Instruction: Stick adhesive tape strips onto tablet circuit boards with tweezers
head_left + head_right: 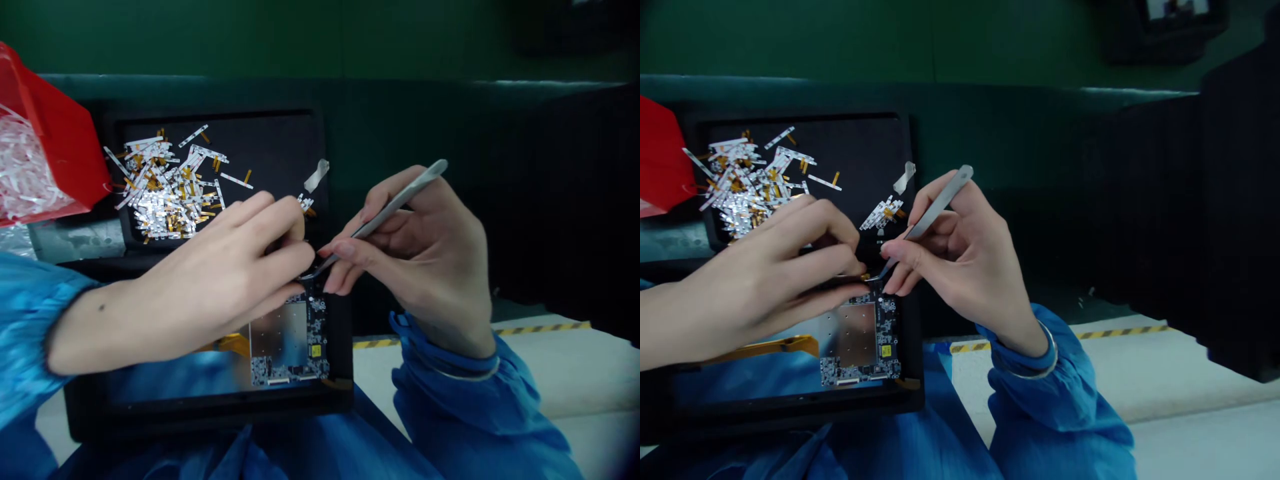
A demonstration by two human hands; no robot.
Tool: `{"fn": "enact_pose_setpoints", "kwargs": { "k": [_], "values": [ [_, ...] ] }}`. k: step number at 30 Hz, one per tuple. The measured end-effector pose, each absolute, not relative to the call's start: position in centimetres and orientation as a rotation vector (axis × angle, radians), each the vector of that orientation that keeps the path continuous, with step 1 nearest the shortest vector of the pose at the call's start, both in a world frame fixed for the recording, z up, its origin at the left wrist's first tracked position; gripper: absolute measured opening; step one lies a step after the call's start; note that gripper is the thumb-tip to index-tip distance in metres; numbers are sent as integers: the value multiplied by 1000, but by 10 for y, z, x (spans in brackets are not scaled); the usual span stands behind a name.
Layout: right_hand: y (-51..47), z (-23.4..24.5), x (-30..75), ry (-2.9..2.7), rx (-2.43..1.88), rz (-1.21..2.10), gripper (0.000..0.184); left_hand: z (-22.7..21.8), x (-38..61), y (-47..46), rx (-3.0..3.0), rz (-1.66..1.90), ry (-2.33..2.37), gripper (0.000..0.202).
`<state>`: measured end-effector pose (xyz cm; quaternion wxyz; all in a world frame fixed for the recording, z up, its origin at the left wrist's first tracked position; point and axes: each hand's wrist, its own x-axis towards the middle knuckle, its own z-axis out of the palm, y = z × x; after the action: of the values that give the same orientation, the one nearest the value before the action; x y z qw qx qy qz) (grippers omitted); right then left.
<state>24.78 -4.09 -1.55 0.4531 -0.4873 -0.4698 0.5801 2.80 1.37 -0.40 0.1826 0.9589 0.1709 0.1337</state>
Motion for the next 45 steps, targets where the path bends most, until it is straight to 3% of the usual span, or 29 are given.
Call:
{"fn": "enact_pose_setpoints", "kwargs": {
  "k": [31,36,41,45],
  "values": [
    [-42,-13,247,-1211,-1245,1342,31,-1,-11,-16,2910,252,423,37],
    [-39,-12,247,-1203,-1257,1372,38,1,-11,-14,3116,288,172,30],
    [-37,-12,246,-1235,-1260,1380,43,2,-7,-16,3126,272,232,32],
    [-46,-12,247,-1225,-1233,1285,35,-6,-12,-19,3166,193,347,42]
  ]
}}
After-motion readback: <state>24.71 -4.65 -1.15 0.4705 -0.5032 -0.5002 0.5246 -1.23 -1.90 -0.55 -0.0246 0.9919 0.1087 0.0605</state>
